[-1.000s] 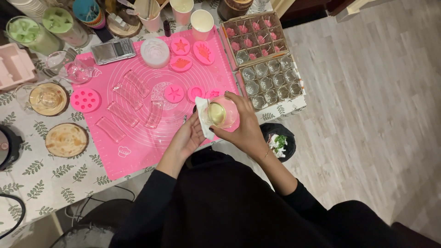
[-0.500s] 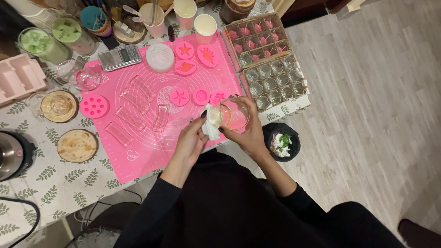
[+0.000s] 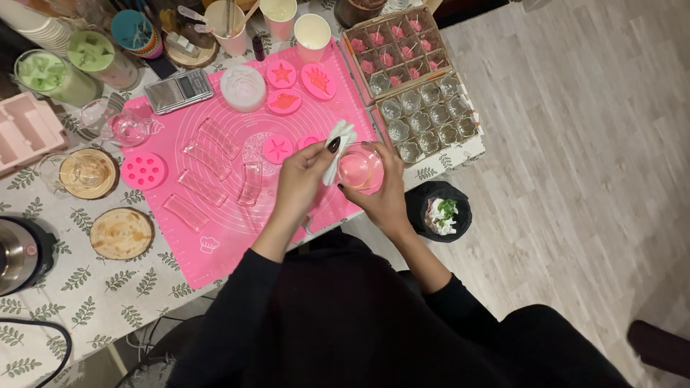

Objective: Cleaning and preparing silicone candle molds and glassware at a workbench.

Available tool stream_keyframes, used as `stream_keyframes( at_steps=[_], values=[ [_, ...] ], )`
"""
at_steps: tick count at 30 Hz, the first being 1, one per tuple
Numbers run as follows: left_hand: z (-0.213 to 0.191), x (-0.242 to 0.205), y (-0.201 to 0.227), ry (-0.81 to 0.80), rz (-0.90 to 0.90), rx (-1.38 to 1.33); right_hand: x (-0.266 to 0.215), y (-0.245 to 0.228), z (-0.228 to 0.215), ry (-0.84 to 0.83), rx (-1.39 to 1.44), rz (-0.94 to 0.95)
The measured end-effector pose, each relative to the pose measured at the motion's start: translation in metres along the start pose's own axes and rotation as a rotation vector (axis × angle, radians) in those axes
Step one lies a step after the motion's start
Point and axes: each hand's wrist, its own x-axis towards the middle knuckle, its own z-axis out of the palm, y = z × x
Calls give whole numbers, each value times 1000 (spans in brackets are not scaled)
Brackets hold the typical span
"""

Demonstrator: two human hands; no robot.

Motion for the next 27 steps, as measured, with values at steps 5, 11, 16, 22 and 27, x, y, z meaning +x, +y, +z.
stream_keyframes(
  at_steps=[5, 11, 16, 22, 27],
  values=[
    [-17, 5, 22, -33, -66, 199, 3, 5, 6, -38, -21, -88],
    [-23, 1, 38, 77, -64, 421, 15, 5, 11, -104, -44, -112],
    [-36, -1, 38, 78, -278, 140, 23, -3, 9, -132, -34, -157],
    [-48, -7, 13, 138, -373, -365, 22, -6, 9, -164, -48, -89],
    [-61, -10, 19, 116, -334, -284, 13, 8, 5, -145, -67, -138]
  ],
)
